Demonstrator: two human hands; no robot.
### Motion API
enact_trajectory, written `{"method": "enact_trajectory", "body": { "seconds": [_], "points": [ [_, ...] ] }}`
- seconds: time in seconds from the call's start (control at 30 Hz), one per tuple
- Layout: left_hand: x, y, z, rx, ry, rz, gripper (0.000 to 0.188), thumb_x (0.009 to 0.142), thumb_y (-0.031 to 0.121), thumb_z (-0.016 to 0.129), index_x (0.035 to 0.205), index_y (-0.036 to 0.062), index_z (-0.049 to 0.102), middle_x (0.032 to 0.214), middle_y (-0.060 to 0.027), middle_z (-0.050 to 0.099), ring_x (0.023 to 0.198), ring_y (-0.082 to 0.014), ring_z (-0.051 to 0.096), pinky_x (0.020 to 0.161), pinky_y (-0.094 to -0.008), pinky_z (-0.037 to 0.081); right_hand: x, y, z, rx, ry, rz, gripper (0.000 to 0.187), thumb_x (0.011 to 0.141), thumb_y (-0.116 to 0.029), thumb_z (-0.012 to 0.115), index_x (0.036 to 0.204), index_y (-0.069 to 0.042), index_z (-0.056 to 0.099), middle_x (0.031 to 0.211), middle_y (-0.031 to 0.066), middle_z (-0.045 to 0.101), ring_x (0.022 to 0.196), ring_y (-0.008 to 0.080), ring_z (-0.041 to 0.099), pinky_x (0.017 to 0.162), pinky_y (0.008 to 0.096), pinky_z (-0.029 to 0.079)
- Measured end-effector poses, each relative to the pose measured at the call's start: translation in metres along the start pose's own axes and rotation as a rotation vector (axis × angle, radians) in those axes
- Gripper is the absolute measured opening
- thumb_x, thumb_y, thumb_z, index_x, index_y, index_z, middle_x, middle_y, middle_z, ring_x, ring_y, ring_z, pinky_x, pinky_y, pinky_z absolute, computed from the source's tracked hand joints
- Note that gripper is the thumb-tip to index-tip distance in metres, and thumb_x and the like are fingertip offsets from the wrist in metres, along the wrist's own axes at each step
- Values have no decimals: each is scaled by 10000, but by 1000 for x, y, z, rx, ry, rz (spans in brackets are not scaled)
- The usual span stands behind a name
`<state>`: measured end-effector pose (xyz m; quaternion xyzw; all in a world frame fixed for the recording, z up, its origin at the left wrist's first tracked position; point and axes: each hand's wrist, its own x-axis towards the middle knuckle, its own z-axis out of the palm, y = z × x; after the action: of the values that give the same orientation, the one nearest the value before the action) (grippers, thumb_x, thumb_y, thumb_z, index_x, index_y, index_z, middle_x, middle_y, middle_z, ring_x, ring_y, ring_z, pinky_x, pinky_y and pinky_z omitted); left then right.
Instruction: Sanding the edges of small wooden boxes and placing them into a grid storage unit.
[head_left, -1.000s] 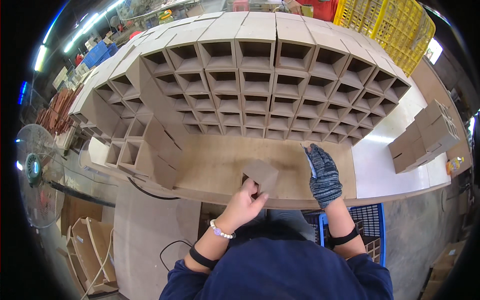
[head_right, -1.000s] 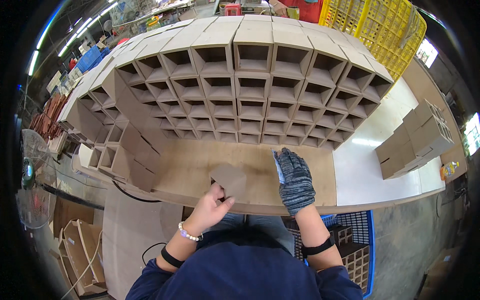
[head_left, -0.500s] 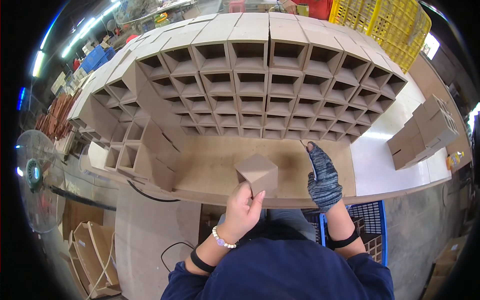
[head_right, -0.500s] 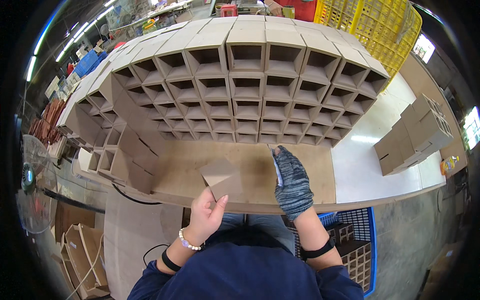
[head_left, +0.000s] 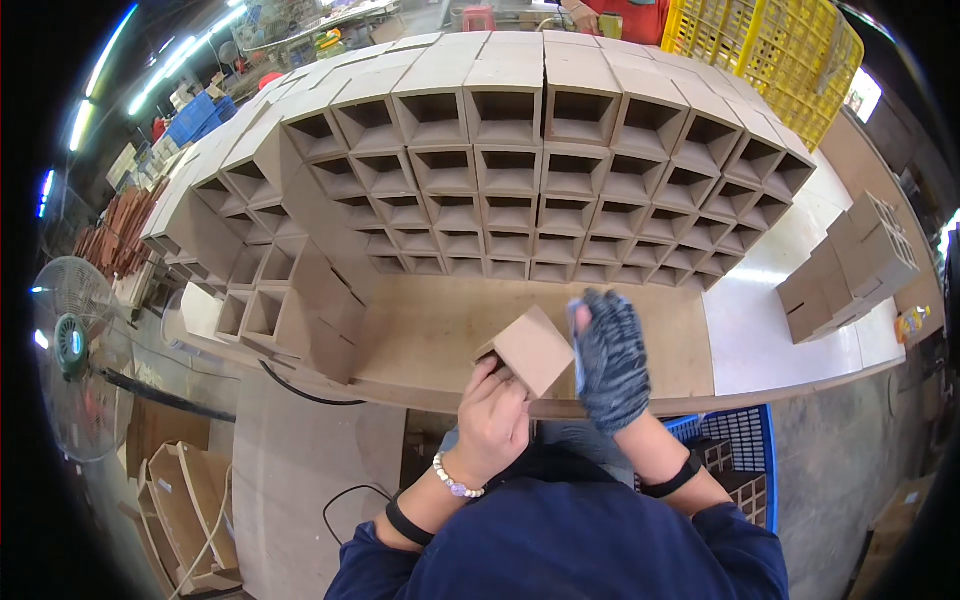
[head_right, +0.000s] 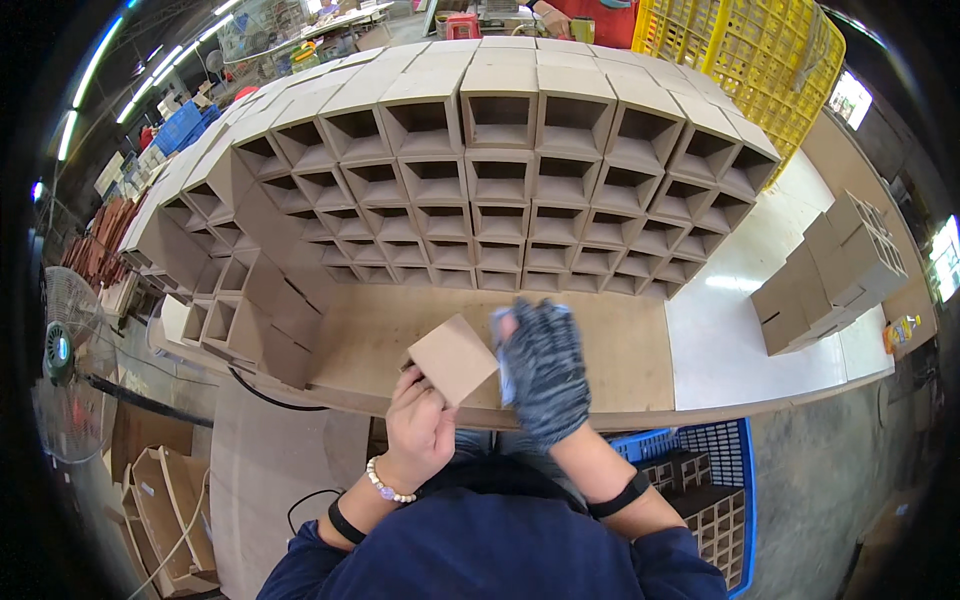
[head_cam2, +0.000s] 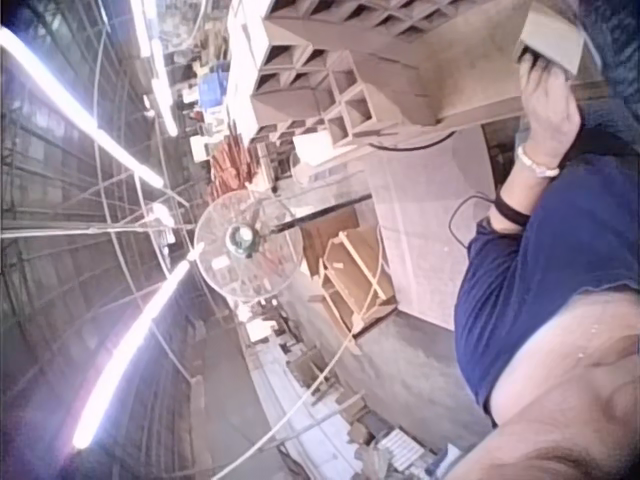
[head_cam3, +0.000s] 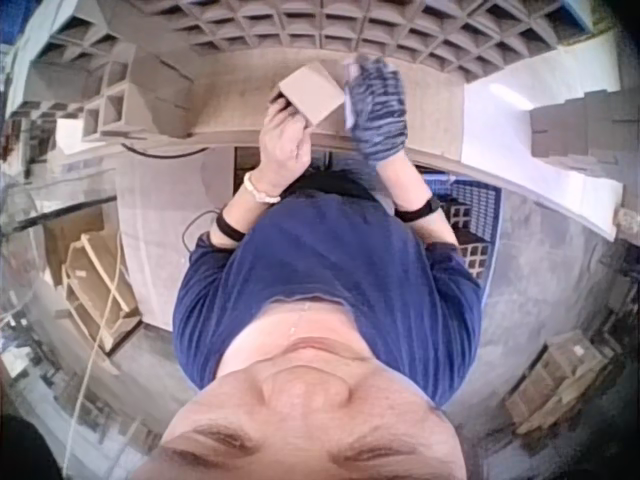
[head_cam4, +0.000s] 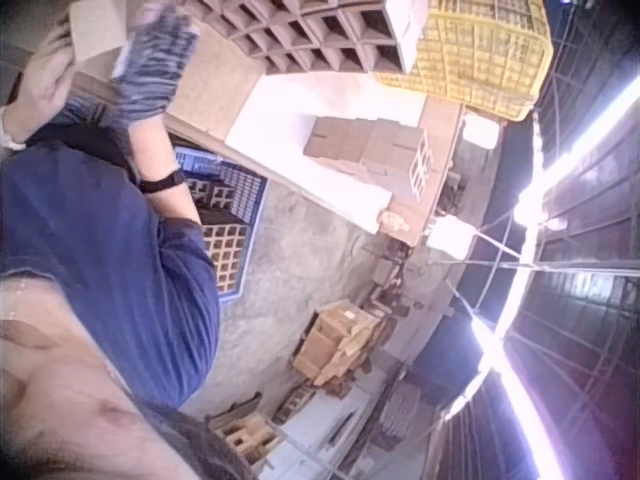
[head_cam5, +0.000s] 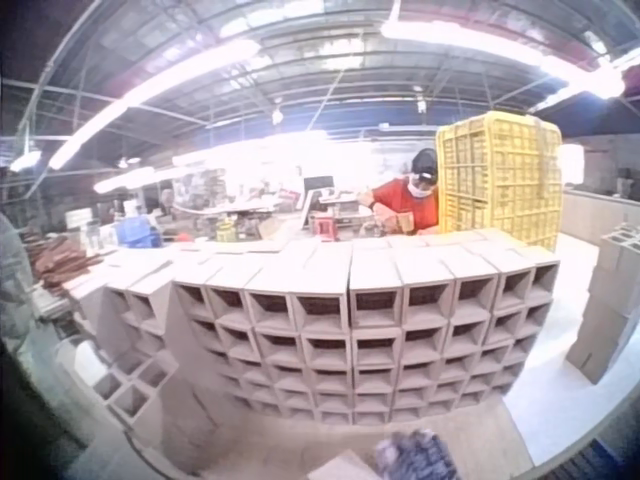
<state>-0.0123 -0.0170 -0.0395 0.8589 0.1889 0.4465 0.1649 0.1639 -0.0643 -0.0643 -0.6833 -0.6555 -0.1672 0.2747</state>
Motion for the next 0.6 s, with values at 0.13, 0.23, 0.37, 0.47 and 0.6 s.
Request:
{"method": "enact_trajectory", "body": {
  "seconds": [0.13, 0.23, 0.37, 0.47, 0.6],
  "points": [
    [-6, -1, -8, 135, 1, 170, 148, 681, -14, 567, 823, 14, 593, 876, -114, 640, 882, -248, 615, 922, -393, 398, -8, 41, 12, -136, -87, 184, 536, 761, -51, 497, 1292, -61, 419, 1269, 160, 483, 1158, 339, 465, 1001, 459, 330],
    [-3, -2, -10, 213, -44, 214, 119, 702, 33, 574, 818, 38, 605, 887, -82, 648, 917, -217, 612, 952, -359, 374, 1, 47, -16, 76, 0, 155, 560, 705, 31, 493, 1259, -46, 461, 1224, 159, 519, 1128, 322, 493, 982, 418, 364],
    [6, -4, -9, 267, -131, 211, 136, 718, 76, 576, 848, 50, 605, 904, -63, 648, 947, -201, 600, 977, -342, 351, 2, 44, -52, 355, 72, 140, 582, 637, 113, 470, 1197, -33, 525, 1164, 147, 566, 1077, 321, 533, 936, 380, 416],
    [8, -8, -7, 269, -202, 225, 149, 725, 82, 569, 866, 48, 601, 929, -68, 641, 971, -196, 590, 983, -345, 352, 12, 31, -78, 446, 89, 101, 574, 660, 129, 471, 1209, -33, 517, 1163, 151, 570, 1063, 303, 551, 924, 349, 424],
    [5, -13, -1, 260, -263, 284, 156, 733, 85, 557, 879, 46, 598, 953, -75, 633, 986, -195, 581, 980, -344, 365, 21, 14, -78, 423, 140, -46, 503, 734, 67, 497, 1227, -32, 496, 1156, 168, 566, 1063, 307, 552, 939, 360, 413]
  ]
}}
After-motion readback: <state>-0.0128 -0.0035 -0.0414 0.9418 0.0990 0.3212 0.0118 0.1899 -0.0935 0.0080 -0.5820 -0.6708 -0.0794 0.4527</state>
